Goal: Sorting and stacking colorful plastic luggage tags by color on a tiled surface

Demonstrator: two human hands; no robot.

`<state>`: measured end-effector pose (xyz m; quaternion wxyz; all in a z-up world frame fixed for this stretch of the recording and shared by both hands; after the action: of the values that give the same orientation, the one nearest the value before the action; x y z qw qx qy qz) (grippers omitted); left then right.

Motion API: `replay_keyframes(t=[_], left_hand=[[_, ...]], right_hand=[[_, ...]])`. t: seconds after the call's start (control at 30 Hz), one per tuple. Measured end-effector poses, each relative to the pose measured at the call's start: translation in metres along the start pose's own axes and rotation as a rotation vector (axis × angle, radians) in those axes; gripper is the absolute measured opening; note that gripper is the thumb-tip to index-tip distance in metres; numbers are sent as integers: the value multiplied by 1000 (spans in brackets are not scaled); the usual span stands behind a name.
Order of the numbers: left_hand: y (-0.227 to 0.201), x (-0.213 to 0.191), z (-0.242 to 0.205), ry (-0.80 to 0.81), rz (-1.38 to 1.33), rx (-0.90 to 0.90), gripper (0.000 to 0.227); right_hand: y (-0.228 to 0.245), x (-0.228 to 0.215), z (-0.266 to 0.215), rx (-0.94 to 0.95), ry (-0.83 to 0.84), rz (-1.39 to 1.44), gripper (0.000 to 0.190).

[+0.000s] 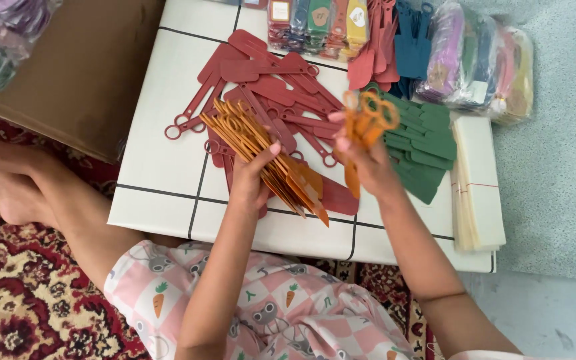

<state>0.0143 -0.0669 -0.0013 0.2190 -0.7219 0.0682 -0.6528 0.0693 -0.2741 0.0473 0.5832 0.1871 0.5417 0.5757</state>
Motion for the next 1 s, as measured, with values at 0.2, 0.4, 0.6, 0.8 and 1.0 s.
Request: replay_keyframes(t=[0.2, 0.4, 0.6, 0.8, 1.0], left_hand=[[14, -8, -2, -74, 31, 43, 50], [13, -12, 2, -188, -129, 22, 53], [15, -14, 2, -204, -77, -46, 58], [10, -13, 8, -181, -34, 39, 59], [9, -13, 8, -169, -4, -55, 65]], right_hand=[[69, 70, 28, 158, 166, -154, 63], [37, 96, 31, 126, 56, -130, 46], [14, 95, 35, 128, -56, -104, 20], [28, 86, 22, 11, 132, -198, 72], [0, 89, 20, 195, 126, 162, 68]])
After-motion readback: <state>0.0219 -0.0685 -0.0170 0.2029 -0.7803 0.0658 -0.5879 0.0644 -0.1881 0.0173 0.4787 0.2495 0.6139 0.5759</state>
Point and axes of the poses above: each hand's wrist, its own z-axis towards the middle knuckle, its own x-axis out of the palm, y = z × x, the point moved 2 cm from there along z, towards the middle knuckle, and after that the axes turned 13 degrees about -z, right-handed, at the moved point
